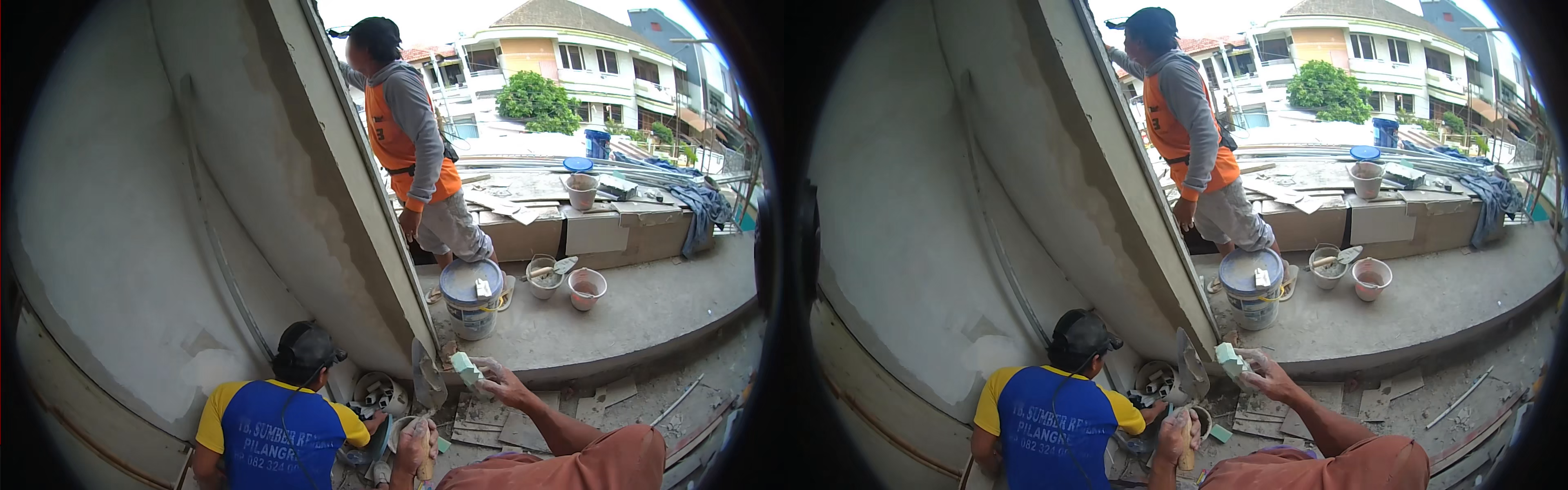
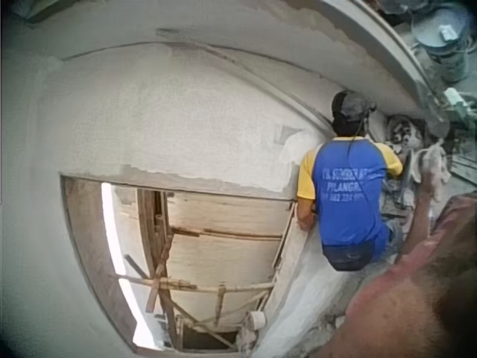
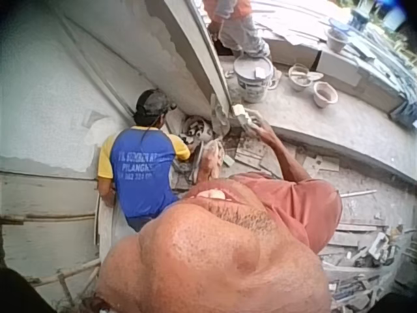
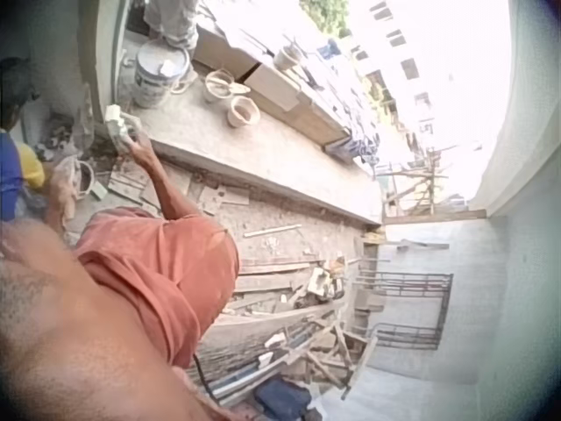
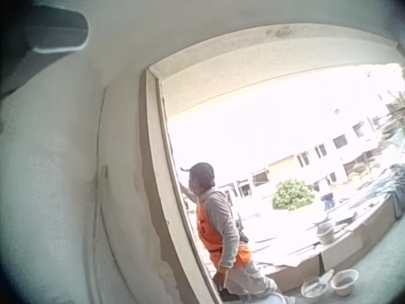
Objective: Smoothing and finishing a wet plaster edge on a wall using a trowel and a sponge.
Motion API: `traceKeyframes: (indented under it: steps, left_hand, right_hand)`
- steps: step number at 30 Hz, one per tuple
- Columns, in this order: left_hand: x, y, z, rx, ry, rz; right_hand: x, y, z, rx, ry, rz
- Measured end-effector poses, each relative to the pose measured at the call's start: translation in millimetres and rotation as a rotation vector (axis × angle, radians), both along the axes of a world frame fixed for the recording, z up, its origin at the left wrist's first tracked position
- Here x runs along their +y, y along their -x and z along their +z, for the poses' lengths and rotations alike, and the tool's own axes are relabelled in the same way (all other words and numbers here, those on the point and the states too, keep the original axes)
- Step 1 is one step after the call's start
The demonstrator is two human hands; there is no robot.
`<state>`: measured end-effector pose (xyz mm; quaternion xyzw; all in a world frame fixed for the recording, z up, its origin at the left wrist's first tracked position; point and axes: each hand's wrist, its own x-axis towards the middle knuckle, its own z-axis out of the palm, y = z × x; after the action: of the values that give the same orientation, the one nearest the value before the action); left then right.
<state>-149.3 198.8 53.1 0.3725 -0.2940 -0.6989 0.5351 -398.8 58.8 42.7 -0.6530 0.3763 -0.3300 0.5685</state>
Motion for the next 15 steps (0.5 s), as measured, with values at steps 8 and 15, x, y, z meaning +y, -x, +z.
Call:
traceKeyframes:
  steps: [8,15]
  left_hand:
    - [-0.3,1.7,-4.9,0.035,-0.001,-0.011]
    - [-5.8,3.6,-11.9,-0.008,-0.017,0.003]
  right_hand:
    - [-8.9,-5.9,10.7,-0.019,0.373,0.029]
    - [12.9,15.3,-59.6,0.011,-0.156,-0.19]
